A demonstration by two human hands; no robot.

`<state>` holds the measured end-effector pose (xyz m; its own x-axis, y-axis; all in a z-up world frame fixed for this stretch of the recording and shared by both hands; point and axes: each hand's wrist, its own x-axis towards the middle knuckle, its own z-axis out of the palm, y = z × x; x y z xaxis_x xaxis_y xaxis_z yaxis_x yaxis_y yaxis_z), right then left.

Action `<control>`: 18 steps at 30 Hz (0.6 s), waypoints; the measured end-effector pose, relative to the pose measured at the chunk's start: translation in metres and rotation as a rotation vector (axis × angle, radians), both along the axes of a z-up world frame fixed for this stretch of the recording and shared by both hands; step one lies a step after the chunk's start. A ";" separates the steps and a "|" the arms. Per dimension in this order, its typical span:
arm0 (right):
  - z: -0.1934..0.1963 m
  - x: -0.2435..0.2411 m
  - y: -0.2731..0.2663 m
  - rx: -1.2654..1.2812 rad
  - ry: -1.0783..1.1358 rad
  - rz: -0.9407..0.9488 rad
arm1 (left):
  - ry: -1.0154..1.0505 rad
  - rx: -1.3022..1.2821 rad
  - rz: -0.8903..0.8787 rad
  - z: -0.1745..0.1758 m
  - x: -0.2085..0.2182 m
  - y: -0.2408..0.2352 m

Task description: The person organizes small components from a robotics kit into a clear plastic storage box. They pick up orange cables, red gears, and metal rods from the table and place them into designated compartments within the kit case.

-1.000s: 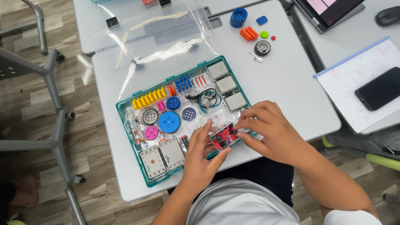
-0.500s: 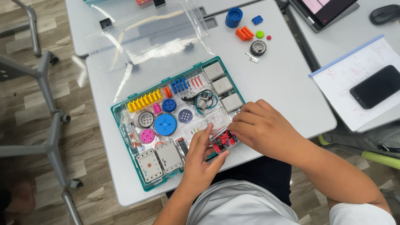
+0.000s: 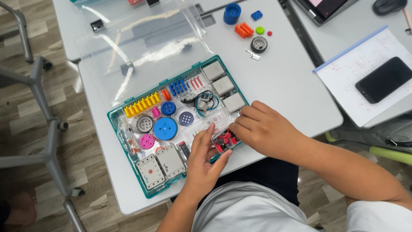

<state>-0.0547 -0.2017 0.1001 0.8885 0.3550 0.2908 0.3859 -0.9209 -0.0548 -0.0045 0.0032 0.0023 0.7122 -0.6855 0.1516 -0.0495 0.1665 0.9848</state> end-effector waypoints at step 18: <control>0.011 0.007 -0.007 -0.035 0.115 0.109 | 0.050 -0.021 -0.030 0.007 0.008 0.007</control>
